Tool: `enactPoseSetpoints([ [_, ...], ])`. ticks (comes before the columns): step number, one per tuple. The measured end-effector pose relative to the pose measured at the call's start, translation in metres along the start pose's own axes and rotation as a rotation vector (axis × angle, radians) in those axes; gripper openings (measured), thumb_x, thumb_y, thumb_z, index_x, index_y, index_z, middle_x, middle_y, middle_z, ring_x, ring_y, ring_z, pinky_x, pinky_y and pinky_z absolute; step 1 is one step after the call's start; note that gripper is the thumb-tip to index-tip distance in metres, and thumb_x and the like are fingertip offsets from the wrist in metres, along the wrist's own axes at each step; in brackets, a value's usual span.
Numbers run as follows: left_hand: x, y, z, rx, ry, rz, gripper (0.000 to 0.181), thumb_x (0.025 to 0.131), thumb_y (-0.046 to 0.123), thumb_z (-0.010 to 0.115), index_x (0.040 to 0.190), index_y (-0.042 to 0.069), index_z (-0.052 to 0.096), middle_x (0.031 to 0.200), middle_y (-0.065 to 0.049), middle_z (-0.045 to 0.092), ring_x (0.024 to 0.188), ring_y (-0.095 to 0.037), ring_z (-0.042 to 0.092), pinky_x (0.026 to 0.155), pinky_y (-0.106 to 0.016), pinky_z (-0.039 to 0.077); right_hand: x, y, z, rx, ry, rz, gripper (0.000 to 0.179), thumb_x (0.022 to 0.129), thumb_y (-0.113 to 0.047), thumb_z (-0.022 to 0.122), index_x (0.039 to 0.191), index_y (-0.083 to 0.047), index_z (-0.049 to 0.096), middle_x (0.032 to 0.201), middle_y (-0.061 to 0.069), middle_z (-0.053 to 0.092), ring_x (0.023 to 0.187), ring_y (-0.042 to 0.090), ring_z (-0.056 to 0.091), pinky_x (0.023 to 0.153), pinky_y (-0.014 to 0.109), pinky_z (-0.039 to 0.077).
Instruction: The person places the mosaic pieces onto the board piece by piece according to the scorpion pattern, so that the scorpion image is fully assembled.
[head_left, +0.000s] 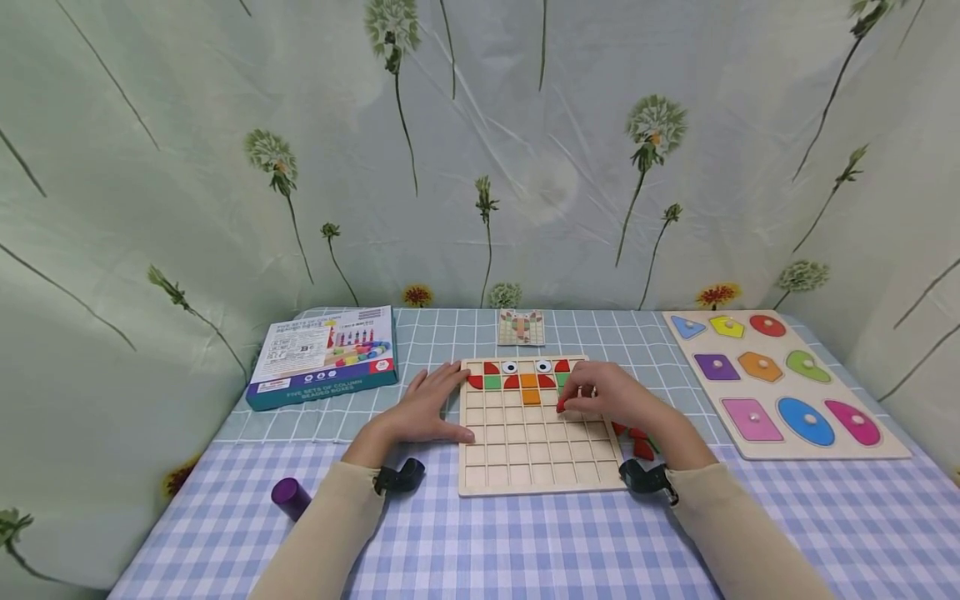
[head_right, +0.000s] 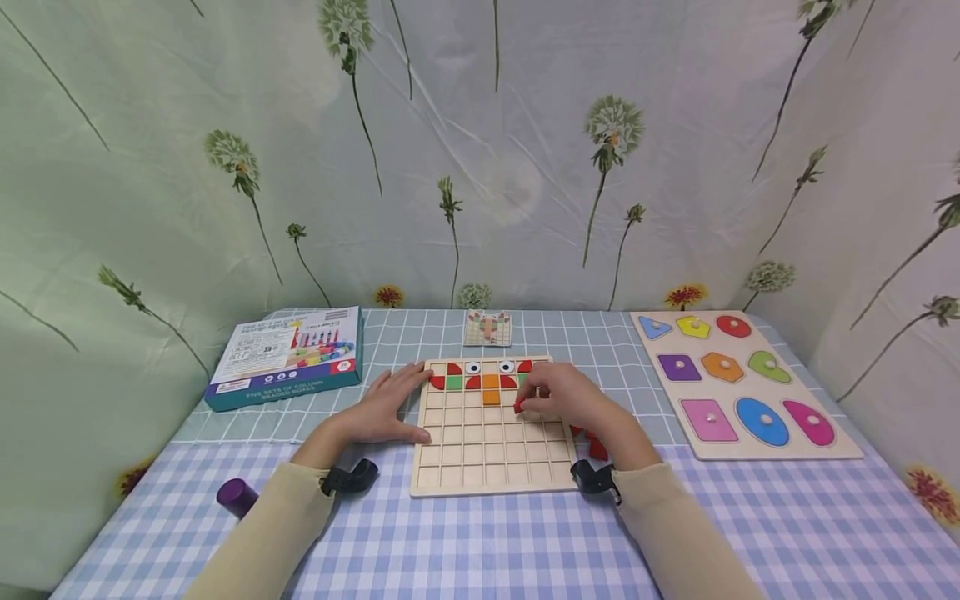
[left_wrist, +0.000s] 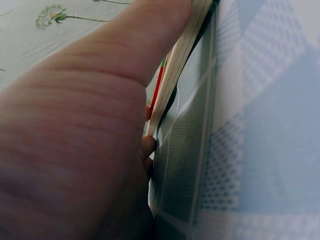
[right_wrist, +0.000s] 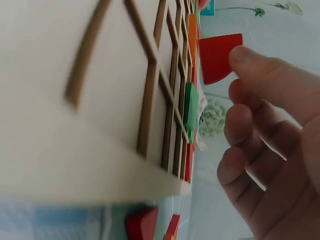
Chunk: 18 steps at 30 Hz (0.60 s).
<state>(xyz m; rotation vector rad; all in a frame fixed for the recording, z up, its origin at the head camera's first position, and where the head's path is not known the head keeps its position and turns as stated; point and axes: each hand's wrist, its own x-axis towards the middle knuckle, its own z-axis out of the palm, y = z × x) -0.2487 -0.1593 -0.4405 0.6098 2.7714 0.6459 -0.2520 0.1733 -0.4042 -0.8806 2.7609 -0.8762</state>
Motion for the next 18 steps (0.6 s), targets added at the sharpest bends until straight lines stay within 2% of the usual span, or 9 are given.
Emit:
enactPoseSetpoints([
  [3,0.0,0.0,0.0,-0.001,-0.005,-0.003,0.111,0.075,0.064,0.077,0.161,0.021,0.021,0.17,-0.002,0.012,0.159,-0.024,0.004,0.128,-0.053,-0.003,0.002,-0.003,0.003,-0.013,-0.027,0.015,0.002,0.088,-0.02,0.077,0.088,-0.019,0.075,0.088,-0.009,0.065,0.079,0.011,0.053,0.07,0.025,0.047],
  [6,0.0,0.0,0.0,-0.006,-0.001,0.002,0.11,0.075,0.063,0.077,0.161,0.02,0.023,0.17,-0.003,0.013,0.159,-0.025,0.005,0.127,-0.054,-0.003,0.003,-0.004,0.006,-0.018,-0.048,0.031,0.007,0.088,-0.016,0.077,0.086,-0.021,0.073,0.088,-0.01,0.066,0.08,0.012,0.053,0.073,0.026,0.046],
  [14,0.0,-0.001,0.0,-0.006,0.005,-0.002,0.11,0.075,0.063,0.077,0.161,0.02,0.023,0.17,-0.003,0.013,0.159,-0.025,0.004,0.127,-0.054,-0.004,0.004,-0.004,0.012,-0.042,-0.117,0.048,0.014,0.088,-0.012,0.075,0.082,-0.022,0.068,0.08,-0.009,0.061,0.076,0.011,0.053,0.069,0.024,0.046],
  [18,-0.001,-0.001,0.0,-0.007,0.001,-0.001,0.11,0.075,0.063,0.077,0.161,0.02,0.023,0.17,-0.003,0.013,0.159,-0.025,0.004,0.127,-0.054,-0.004,0.004,-0.005,0.013,-0.055,-0.12,0.031,0.012,0.089,-0.012,0.074,0.083,-0.021,0.069,0.081,-0.009,0.061,0.076,0.01,0.053,0.07,0.023,0.046],
])
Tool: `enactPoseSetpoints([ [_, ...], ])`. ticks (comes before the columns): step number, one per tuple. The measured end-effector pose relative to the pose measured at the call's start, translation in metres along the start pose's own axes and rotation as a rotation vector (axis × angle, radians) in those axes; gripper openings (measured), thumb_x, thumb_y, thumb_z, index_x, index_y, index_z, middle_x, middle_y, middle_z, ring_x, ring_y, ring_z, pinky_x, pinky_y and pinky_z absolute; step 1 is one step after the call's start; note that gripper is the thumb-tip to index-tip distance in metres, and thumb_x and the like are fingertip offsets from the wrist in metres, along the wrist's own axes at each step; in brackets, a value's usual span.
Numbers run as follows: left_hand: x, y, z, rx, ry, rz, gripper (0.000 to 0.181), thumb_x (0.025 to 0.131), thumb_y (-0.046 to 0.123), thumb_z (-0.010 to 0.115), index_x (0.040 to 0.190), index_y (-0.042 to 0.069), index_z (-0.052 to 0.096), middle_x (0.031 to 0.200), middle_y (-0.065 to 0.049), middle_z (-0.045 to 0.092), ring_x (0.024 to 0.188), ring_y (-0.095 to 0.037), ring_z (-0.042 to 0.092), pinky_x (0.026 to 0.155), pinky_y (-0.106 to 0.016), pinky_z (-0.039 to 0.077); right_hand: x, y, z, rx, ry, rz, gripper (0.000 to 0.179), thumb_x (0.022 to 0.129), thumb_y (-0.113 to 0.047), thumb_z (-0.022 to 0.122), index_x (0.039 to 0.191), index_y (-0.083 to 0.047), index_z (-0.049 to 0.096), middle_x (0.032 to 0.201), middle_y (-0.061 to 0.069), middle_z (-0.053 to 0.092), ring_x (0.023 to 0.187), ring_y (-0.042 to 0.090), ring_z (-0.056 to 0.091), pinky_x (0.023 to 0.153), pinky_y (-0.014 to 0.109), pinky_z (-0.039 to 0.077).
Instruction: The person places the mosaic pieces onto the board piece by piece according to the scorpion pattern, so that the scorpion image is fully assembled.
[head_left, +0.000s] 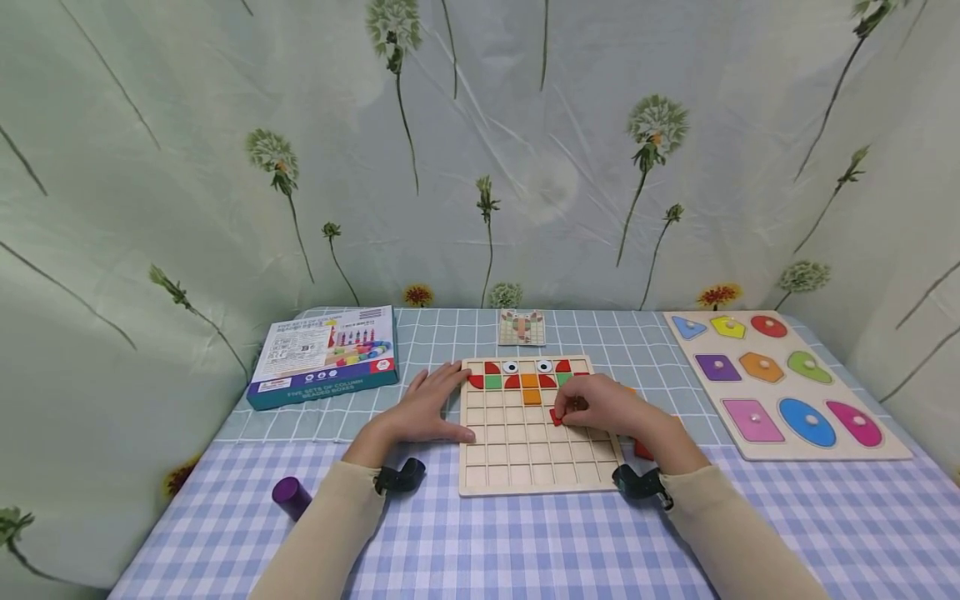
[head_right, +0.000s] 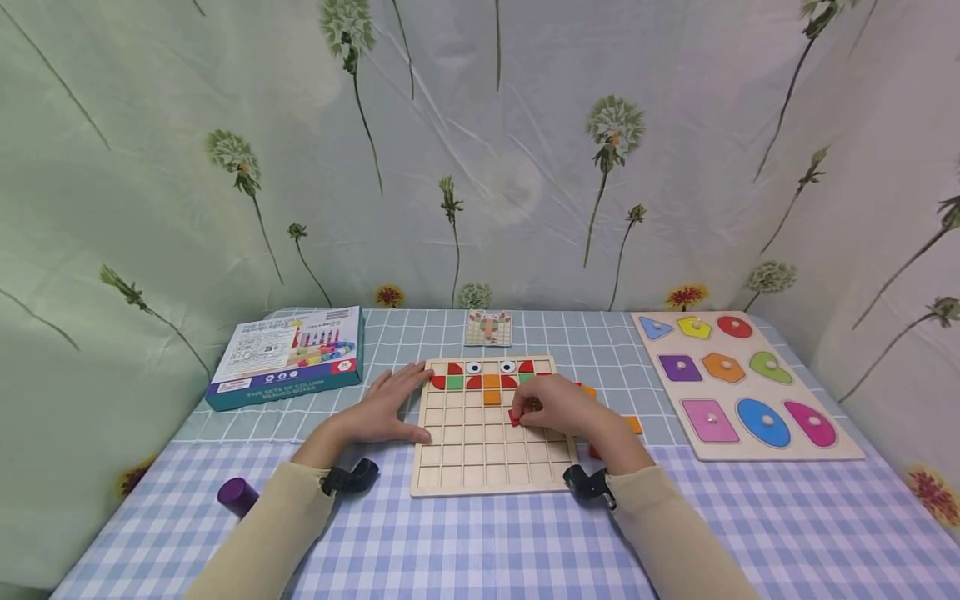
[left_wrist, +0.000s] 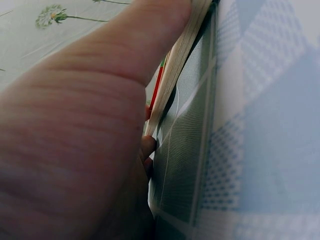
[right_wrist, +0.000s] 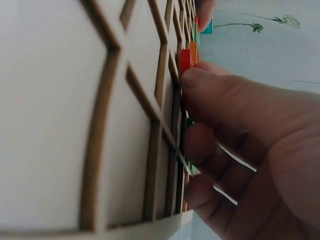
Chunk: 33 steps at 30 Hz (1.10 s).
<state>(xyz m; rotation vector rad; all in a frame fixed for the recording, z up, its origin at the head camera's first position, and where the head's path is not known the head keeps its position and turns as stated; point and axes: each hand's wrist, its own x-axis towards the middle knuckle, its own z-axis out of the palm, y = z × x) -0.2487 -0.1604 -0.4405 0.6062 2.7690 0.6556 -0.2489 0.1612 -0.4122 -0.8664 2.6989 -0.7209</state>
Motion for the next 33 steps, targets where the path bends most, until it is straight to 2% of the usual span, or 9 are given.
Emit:
enactPoseSetpoints([
  [9,0.0015,-0.0005,0.0013,0.001,0.0,0.0,0.11,0.075,0.063,0.077,0.161,0.02,0.023,0.17,-0.003,0.013,0.159,-0.025,0.005,0.127,-0.054,-0.004,0.0007,-0.0012,0.0009,0.015,0.017,-0.028,0.001,0.09,-0.017,0.074,0.09,-0.018,0.074,0.092,-0.01,0.066,0.085,0.008,0.055,0.078,0.024,0.049],
  [12,0.0015,-0.0006,0.0012,0.004,0.0,-0.002,0.11,0.075,0.063,0.077,0.161,0.02,0.023,0.17,-0.003,0.013,0.159,-0.025,0.005,0.127,-0.054,-0.004,0.0002,-0.0003,0.0001,0.026,0.014,-0.044,0.002,0.091,-0.017,0.074,0.092,-0.016,0.074,0.094,-0.009,0.068,0.086,0.008,0.056,0.078,0.024,0.05],
  [16,0.0009,0.0,0.0007,0.007,-0.003,-0.006,0.11,0.075,0.063,0.077,0.161,0.021,0.022,0.17,-0.002,0.012,0.159,-0.024,0.004,0.128,-0.053,-0.004,-0.0002,0.0002,0.0001,0.037,0.0,-0.061,0.007,0.091,-0.014,0.073,0.092,-0.021,0.073,0.09,-0.009,0.065,0.082,0.008,0.054,0.074,0.022,0.049],
  [24,0.0,0.0003,0.0014,0.004,-0.006,-0.005,0.11,0.075,0.063,0.077,0.161,0.021,0.023,0.17,-0.002,0.013,0.159,-0.024,0.005,0.128,-0.054,-0.004,-0.0018,0.0008,0.002,0.064,-0.027,-0.045,0.014,0.093,-0.014,0.07,0.087,-0.026,0.073,0.091,-0.01,0.065,0.077,0.009,0.053,0.07,0.021,0.046],
  [33,-0.0002,0.0012,0.0008,0.001,0.004,0.008,0.11,0.075,0.063,0.078,0.16,0.019,0.024,0.17,-0.005,0.015,0.158,-0.027,0.007,0.127,-0.056,-0.002,-0.0025,0.0052,-0.0005,0.061,-0.01,-0.106,0.011,0.094,-0.016,0.069,0.095,-0.024,0.076,0.098,-0.009,0.07,0.084,0.006,0.055,0.075,0.022,0.049],
])
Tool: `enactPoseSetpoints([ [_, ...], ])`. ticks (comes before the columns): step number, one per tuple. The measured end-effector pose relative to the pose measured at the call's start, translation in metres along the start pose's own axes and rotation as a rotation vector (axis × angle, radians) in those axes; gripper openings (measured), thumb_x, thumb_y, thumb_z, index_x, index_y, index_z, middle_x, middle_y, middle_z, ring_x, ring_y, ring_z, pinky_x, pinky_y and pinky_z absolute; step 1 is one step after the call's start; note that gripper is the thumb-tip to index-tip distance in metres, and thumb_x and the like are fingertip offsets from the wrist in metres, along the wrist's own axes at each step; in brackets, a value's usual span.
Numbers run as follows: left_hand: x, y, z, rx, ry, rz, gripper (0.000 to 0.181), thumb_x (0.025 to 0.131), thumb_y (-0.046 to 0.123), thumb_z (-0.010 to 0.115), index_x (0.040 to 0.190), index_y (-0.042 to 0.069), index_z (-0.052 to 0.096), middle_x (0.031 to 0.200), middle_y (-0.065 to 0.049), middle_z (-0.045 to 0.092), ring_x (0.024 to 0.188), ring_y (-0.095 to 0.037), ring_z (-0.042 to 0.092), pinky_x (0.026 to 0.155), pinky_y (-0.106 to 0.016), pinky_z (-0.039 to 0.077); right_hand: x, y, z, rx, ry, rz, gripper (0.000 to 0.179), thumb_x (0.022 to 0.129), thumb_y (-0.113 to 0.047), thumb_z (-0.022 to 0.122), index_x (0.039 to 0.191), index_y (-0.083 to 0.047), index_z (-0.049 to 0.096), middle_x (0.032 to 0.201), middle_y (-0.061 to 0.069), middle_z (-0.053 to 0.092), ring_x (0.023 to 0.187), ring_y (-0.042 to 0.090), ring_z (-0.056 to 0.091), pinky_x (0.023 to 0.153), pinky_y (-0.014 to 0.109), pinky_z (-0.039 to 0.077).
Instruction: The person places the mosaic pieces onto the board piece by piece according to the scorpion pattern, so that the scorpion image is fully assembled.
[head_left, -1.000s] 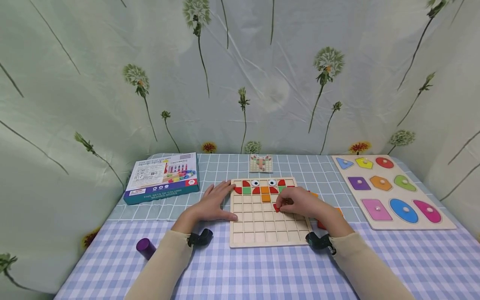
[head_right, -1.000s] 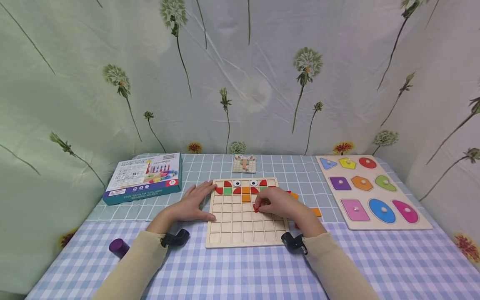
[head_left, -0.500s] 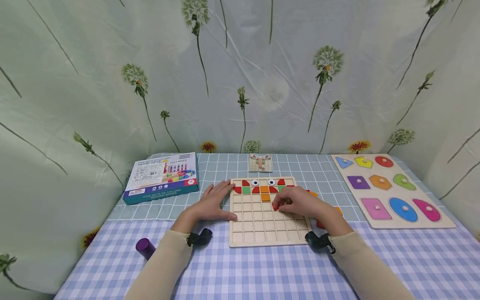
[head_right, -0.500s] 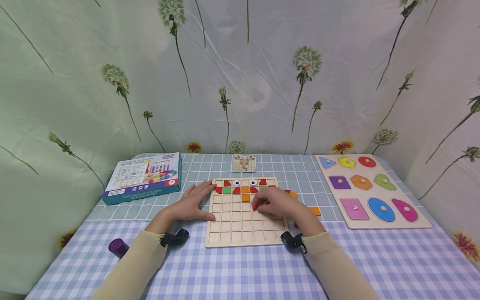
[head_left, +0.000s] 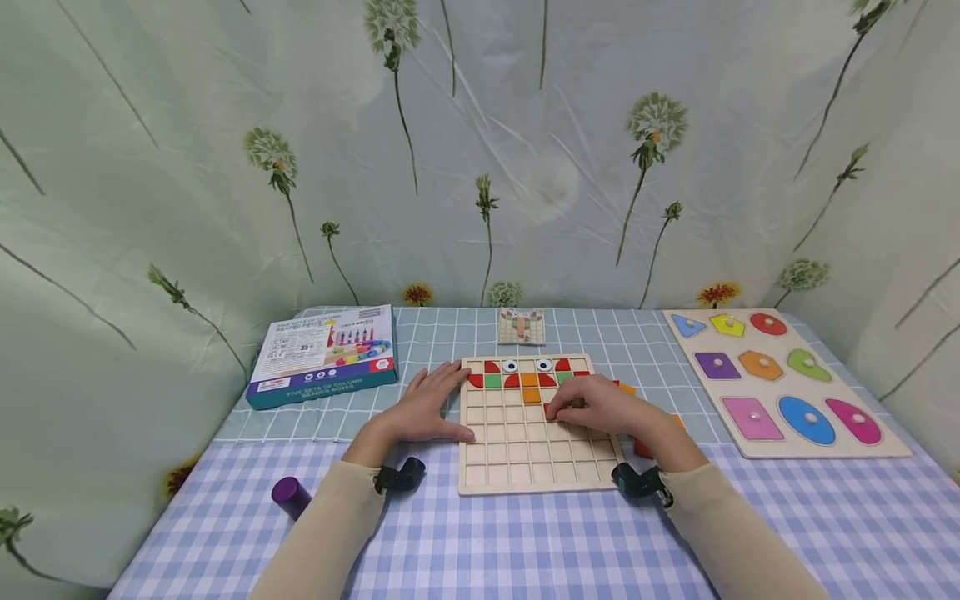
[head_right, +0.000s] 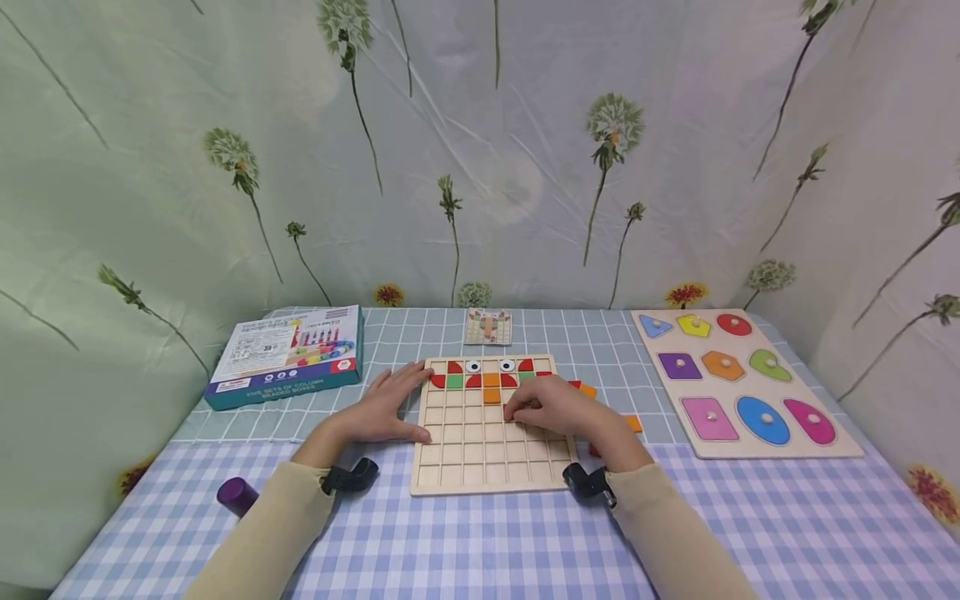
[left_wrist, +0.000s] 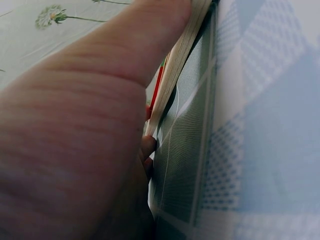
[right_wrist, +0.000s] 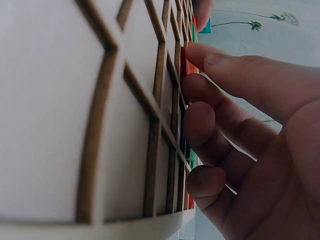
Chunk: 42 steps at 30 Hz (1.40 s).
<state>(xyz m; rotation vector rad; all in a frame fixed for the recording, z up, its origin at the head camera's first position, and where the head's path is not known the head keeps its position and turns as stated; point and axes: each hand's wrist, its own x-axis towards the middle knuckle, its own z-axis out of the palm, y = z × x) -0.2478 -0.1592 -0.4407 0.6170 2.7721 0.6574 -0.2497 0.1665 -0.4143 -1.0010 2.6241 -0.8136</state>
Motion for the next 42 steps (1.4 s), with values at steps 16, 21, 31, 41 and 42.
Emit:
enactPoseSetpoints([
  [16,0.0,0.001,0.0,0.006,0.009,-0.009,0.111,0.073,0.063,0.079,0.159,0.018,0.026,0.169,-0.005,0.017,0.158,-0.026,0.008,0.127,-0.055,-0.001,-0.003,0.011,-0.013,-0.083,0.132,0.302,0.026,0.089,-0.012,0.069,0.115,-0.011,0.07,0.1,0.004,0.061,0.088,0.019,0.054,0.08,0.033,0.051],
  [21,0.001,0.001,0.0,0.003,0.02,0.0,0.11,0.072,0.063,0.08,0.158,0.018,0.028,0.169,-0.006,0.018,0.158,-0.028,0.009,0.127,-0.056,-0.001,-0.003,0.013,-0.014,-0.101,0.121,0.299,0.026,0.089,-0.011,0.07,0.115,-0.01,0.07,0.098,0.004,0.06,0.088,0.019,0.055,0.08,0.034,0.051],
  [31,0.001,0.001,-0.001,0.017,0.002,-0.011,0.112,0.073,0.064,0.079,0.16,0.02,0.025,0.17,-0.006,0.015,0.158,-0.028,0.008,0.127,-0.055,0.0,0.001,0.016,-0.01,-0.123,0.124,0.286,0.023,0.088,-0.012,0.072,0.11,-0.009,0.07,0.094,0.003,0.061,0.088,0.018,0.053,0.081,0.035,0.049],
  [41,0.0,0.002,-0.003,0.012,0.005,0.013,0.11,0.072,0.063,0.08,0.158,0.018,0.029,0.169,-0.009,0.017,0.158,-0.031,0.01,0.127,-0.058,0.001,-0.001,0.013,-0.012,-0.064,0.131,0.298,0.017,0.091,-0.013,0.07,0.108,-0.01,0.067,0.096,0.003,0.061,0.087,0.019,0.053,0.076,0.031,0.047],
  [42,0.0,0.002,-0.002,0.013,0.007,0.016,0.11,0.072,0.063,0.081,0.158,0.018,0.03,0.169,-0.009,0.018,0.157,-0.031,0.01,0.126,-0.058,0.002,0.0,0.012,-0.012,-0.058,0.13,0.295,0.016,0.091,-0.012,0.069,0.107,-0.01,0.067,0.096,0.003,0.061,0.086,0.018,0.053,0.075,0.031,0.047],
])
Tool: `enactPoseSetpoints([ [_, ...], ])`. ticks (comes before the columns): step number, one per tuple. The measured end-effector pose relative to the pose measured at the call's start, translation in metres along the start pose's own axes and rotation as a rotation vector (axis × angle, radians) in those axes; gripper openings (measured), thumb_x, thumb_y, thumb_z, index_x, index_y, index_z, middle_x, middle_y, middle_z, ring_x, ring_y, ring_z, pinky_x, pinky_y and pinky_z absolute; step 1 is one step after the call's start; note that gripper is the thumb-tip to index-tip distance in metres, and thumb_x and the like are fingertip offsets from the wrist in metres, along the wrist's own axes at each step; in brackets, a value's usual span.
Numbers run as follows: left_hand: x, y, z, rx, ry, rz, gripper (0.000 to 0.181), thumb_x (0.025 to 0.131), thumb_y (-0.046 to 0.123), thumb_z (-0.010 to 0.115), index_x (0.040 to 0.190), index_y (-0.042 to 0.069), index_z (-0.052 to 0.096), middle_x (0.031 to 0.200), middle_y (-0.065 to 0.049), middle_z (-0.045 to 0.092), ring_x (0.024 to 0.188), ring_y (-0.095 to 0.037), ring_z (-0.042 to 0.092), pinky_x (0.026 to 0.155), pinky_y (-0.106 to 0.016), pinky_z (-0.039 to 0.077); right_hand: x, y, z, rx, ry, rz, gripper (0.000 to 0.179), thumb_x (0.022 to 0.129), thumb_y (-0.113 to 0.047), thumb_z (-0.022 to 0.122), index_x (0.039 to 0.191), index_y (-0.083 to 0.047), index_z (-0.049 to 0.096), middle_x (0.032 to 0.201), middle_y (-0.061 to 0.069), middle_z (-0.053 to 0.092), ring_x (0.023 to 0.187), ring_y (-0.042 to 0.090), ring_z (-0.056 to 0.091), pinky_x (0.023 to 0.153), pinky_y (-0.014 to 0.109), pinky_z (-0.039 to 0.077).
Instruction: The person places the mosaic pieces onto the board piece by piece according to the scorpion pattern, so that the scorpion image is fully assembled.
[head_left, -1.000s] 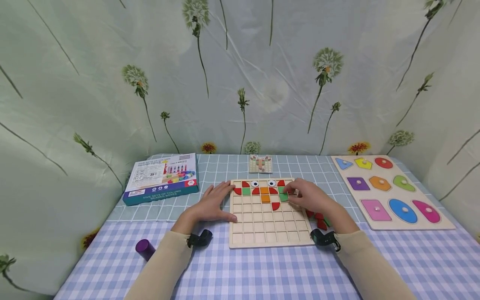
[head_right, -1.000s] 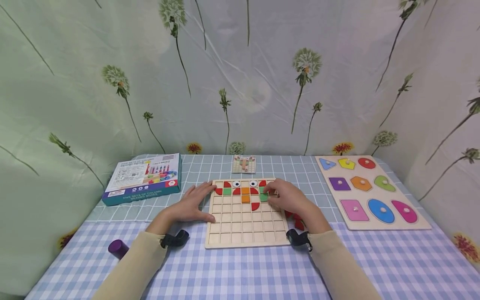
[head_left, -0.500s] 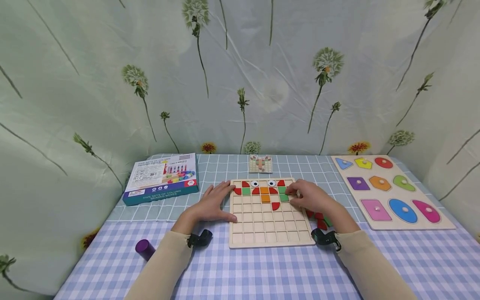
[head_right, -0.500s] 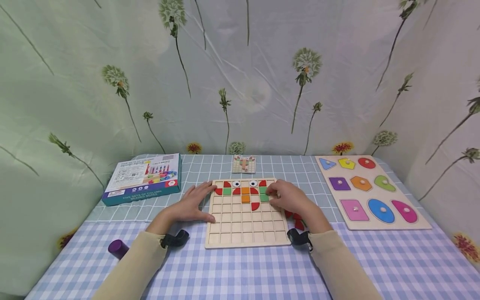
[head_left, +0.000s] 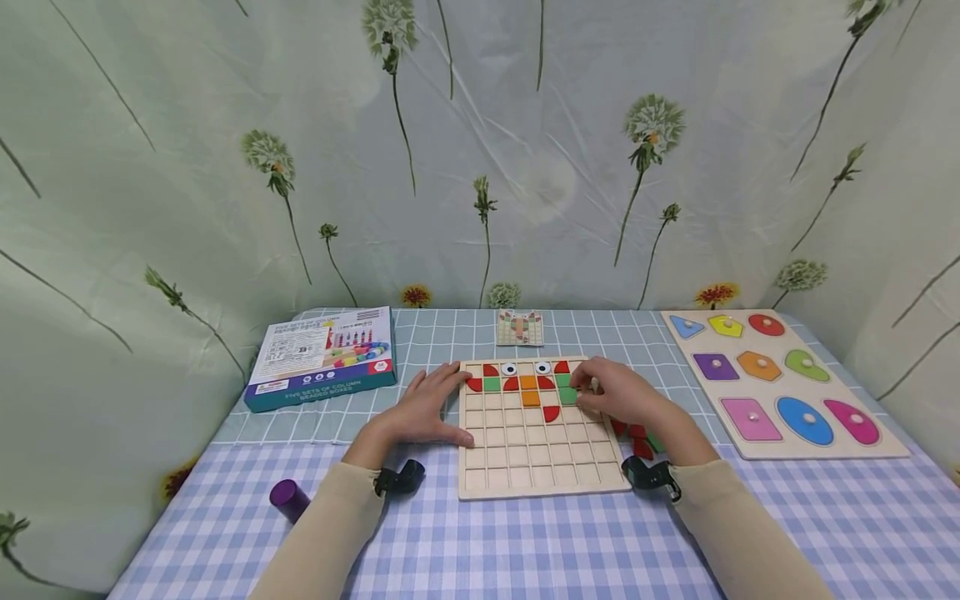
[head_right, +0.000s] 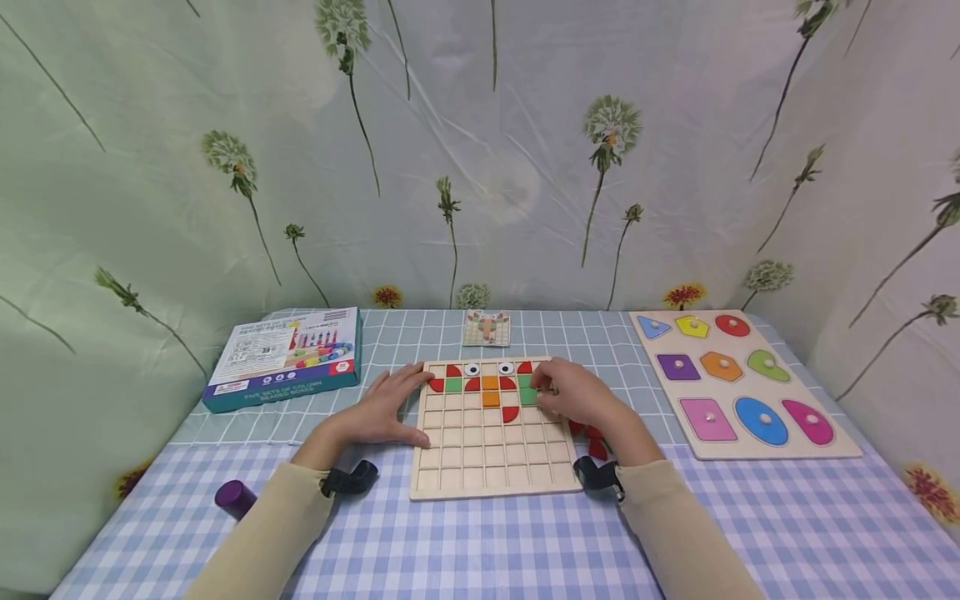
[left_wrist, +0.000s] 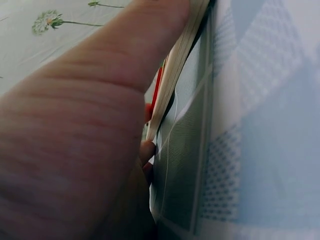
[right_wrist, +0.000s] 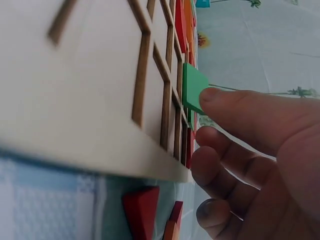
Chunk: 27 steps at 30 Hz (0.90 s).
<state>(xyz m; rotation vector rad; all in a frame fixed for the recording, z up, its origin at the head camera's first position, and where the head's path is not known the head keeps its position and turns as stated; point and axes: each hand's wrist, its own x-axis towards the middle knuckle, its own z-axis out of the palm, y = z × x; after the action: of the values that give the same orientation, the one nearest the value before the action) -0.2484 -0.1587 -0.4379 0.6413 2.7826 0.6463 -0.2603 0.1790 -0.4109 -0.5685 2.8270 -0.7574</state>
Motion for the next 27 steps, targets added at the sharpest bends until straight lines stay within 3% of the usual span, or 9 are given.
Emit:
enactPoseSetpoints([
  [18,0.001,-0.001,0.003,0.015,0.006,0.005,0.111,0.071,0.065,0.08,0.158,0.02,0.029,0.169,-0.009,0.017,0.158,-0.031,0.009,0.126,-0.058,0.001,-0.001,-0.008,0.001,0.005,0.028,-0.076,0.01,0.093,-0.007,0.066,0.1,-0.013,0.064,0.095,0.002,0.065,0.08,0.014,0.056,0.072,0.03,0.049],
  [27,0.0,-0.001,0.002,0.013,0.01,0.015,0.11,0.071,0.064,0.08,0.158,0.019,0.03,0.169,-0.009,0.017,0.157,-0.031,0.009,0.126,-0.059,0.002,0.0,-0.017,0.008,0.115,0.115,-0.074,0.011,0.094,-0.004,0.064,0.1,-0.012,0.066,0.094,0.004,0.067,0.081,0.015,0.059,0.075,0.03,0.051],
])
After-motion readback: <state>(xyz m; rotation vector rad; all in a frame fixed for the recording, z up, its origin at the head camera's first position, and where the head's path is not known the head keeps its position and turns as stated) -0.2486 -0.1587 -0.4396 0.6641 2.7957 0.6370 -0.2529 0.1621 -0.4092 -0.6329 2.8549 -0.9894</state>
